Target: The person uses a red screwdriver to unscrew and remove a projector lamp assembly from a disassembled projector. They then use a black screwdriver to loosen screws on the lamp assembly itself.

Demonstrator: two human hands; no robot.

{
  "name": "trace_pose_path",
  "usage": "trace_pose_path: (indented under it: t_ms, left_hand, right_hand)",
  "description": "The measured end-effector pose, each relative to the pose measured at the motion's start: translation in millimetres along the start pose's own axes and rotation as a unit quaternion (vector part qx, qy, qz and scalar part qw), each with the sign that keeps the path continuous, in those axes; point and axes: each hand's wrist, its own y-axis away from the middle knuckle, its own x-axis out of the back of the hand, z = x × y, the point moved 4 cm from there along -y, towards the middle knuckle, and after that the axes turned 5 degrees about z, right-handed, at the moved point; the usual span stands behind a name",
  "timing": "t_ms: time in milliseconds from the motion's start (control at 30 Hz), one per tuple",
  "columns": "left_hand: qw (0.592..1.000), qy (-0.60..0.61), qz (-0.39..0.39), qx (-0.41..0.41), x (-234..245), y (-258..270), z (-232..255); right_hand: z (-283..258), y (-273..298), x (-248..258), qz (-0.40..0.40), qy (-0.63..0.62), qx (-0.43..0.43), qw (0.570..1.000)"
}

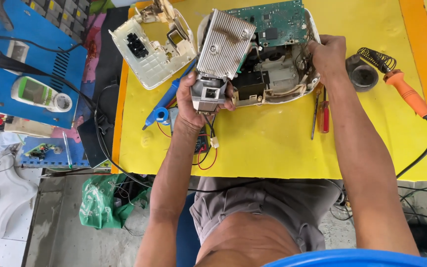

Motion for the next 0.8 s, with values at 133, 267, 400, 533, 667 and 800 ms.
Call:
trace_pose_path:
  t_ms: [133,267,400,533,667,800]
  left_hand:
    - [0.999,-0.027,-0.023,0.009,-4.9,2.9,-9.4]
    - [0.995,-0.094,-0.012,0.013,-8.1,8.0,-18.1]
    - [0.987,-0.16,0.001,-0.029,-40.8,16.5,-20.1]
    - [0.879,-0.464,0.085,-0.071,-57.9,18.7,-11.7]
    - [0.728,-0.666,0.13,-0.094,-51.1,13.4,-5.9]
    - [0.72,-0.678,0.09,-0.119,-59.9,9.9,-3.4]
  right_hand:
    - [1.6,-19.0,-4.6,0.002,-0.018,-0.005,1.0]
    - [9.2,-39.7,-8.6,0.021,-0.034,0.013,0.999]
    - [6.0,-31.2,0.8,0.034,-0.003,0.049,0.998]
    - [-18.5,1.8,12.6,0.05,0.065,0.192,0.978]
    - [-70.2,93.6,31.5,0.125,-0.063,0.394,0.908]
    - [-76.6,153.2,29.3,-0.022,-0.221,0.246,0.944]
